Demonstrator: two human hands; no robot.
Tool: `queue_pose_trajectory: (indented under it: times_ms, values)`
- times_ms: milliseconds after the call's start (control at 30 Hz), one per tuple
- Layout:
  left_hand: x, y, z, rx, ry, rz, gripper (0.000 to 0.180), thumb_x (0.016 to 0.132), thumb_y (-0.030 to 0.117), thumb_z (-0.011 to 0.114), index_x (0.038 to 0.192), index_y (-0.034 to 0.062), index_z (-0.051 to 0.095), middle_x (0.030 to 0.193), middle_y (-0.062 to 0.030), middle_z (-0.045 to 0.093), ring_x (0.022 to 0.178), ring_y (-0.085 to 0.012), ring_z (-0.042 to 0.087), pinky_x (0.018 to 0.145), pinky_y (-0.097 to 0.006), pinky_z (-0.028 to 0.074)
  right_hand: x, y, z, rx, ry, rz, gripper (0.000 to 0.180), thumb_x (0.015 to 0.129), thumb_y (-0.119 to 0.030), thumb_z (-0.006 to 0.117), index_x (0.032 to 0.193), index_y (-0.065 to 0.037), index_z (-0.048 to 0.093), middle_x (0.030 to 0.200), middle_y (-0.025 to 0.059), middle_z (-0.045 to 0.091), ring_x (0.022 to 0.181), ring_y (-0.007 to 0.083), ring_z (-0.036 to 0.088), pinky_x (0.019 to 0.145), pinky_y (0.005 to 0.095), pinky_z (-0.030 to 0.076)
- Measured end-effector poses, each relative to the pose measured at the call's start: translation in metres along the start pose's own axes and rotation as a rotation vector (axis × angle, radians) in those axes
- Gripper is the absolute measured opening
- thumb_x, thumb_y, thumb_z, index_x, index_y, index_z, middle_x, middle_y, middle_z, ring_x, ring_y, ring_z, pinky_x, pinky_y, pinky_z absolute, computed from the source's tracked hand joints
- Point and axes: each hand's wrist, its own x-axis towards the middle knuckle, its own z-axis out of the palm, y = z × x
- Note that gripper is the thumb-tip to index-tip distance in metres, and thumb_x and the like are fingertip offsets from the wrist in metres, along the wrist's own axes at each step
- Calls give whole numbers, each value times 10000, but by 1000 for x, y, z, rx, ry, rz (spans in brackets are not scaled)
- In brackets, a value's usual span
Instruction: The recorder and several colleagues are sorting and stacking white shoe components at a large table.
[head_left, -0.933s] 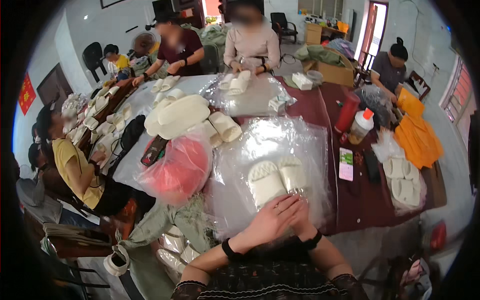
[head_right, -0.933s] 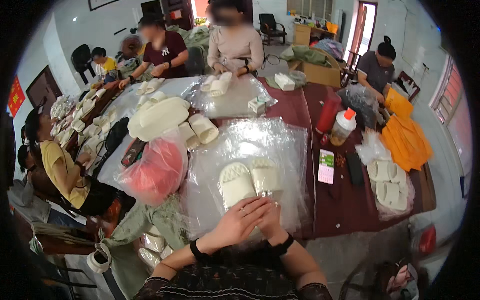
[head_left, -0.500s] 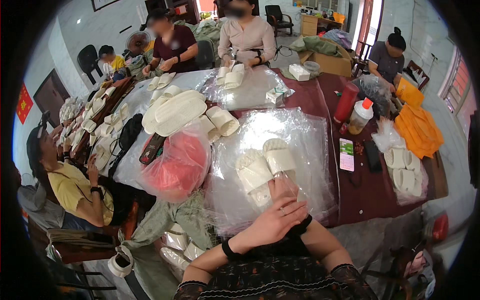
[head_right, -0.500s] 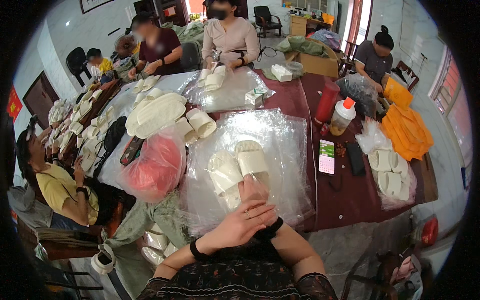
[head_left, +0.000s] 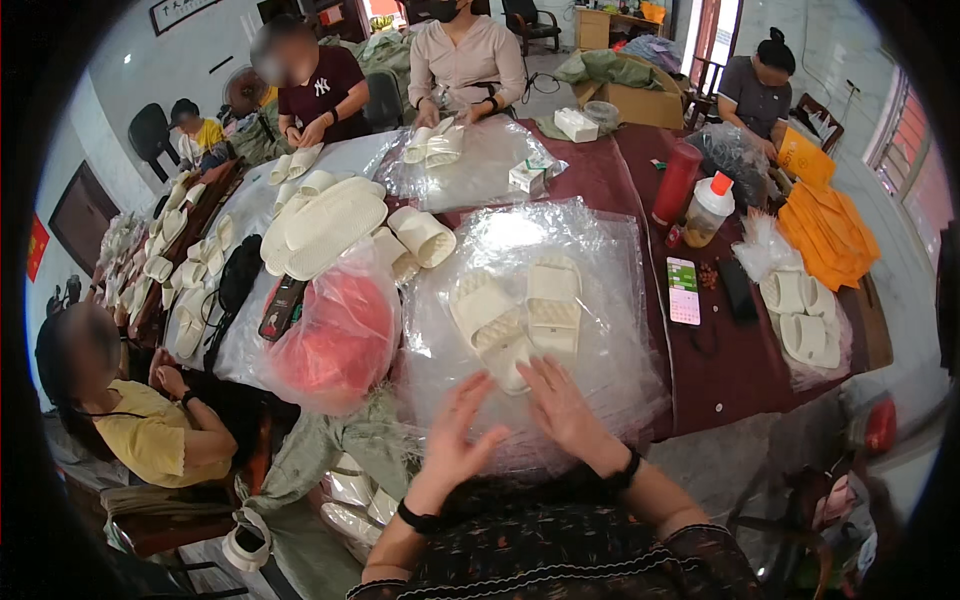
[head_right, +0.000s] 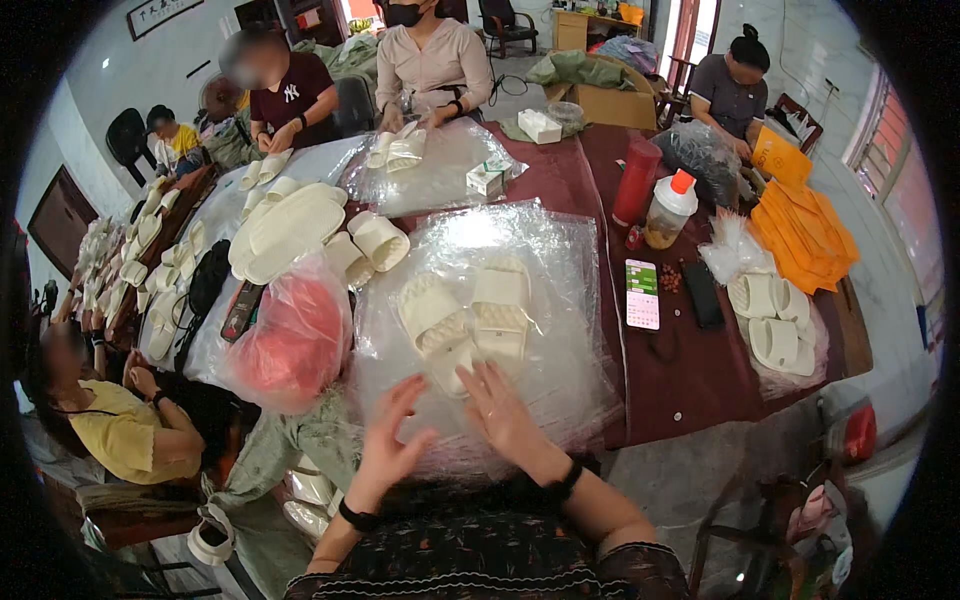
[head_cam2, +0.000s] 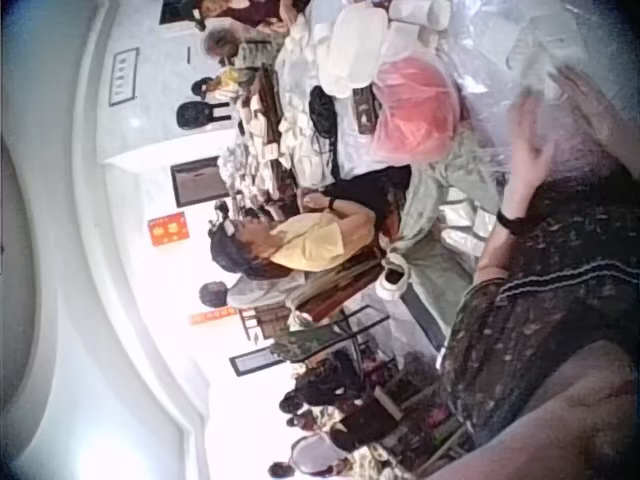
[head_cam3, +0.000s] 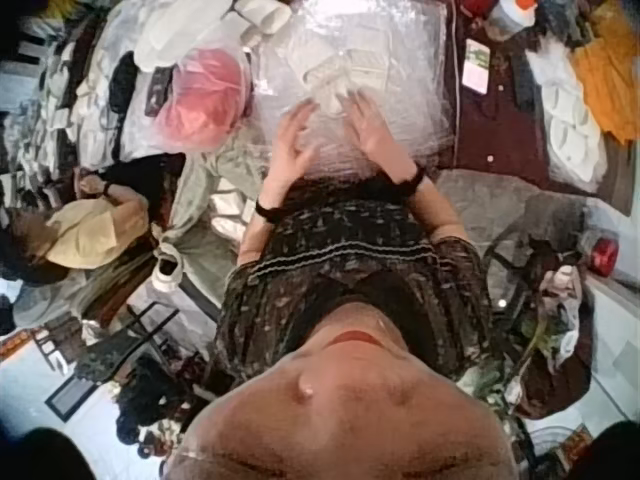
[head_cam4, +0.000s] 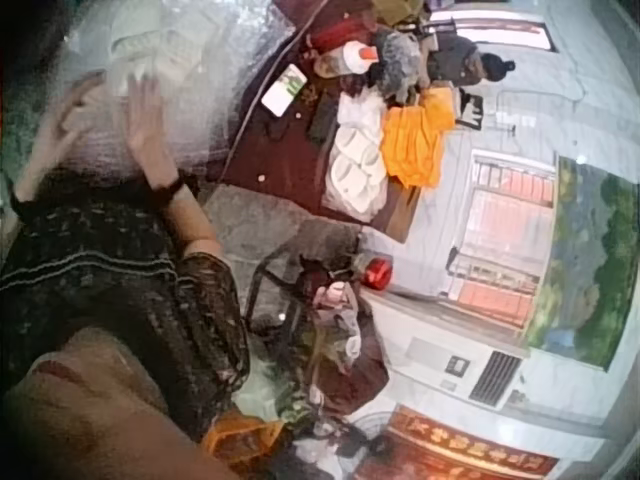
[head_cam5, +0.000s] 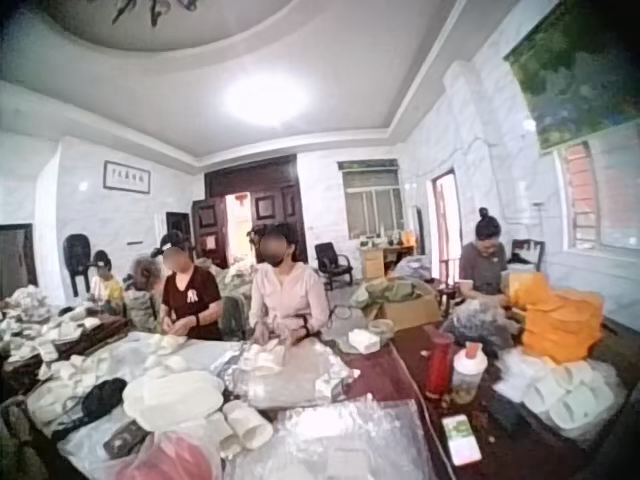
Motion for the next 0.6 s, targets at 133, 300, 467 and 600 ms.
queue_pose_trajectory:
  times_ms: [133, 300, 467, 600]
  values:
    - [-11, -28, -3, -72, 98, -586, 582, 885, 272, 695, 1380, 45, 491, 1040, -152, 684, 830, -283, 688, 704, -372, 550, -38, -21, -71, 312, -290, 94, 366, 878, -52, 635, 1242, -26, 622, 1264, 243, 572, 1182, 334, 559, 963, 411, 474]
    - [0, -34, 20, -100, 5, -621, 725, 894, 296, 692, 1480, 63, 334, 841, -115, 696, 685, -241, 682, 660, -351, 543, -50, -4, -146, 773, 114, 407, 104, 919, -57, 626, 868, 3, 694, 753, 5, 677, 562, 41, 518, 521, 202, 400]
    - [12, -34, 51, -80, -87, -537, 857, 878, 205, 701, 1541, 92, 170, 830, -103, 679, 683, -181, 663, 630, -312, 531, -25, 88, -132, 281, 533, 730, 260, 950, -237, 628, 1035, 7, 659, 774, 38, 644, 691, 123, 595, 634, 255, 448]
    - [5, -58, 43, -493, 99, -548, 854, 864, 15, 639, 1555, 118, 147, 854, -54, 658, 715, -112, 621, 597, -253, 494, -21, 90, -102, 161, 57, 803, 412, 905, -240, 658, 1260, -45, 579, 903, 91, 690, 792, 191, 654, 733, 320, 500]
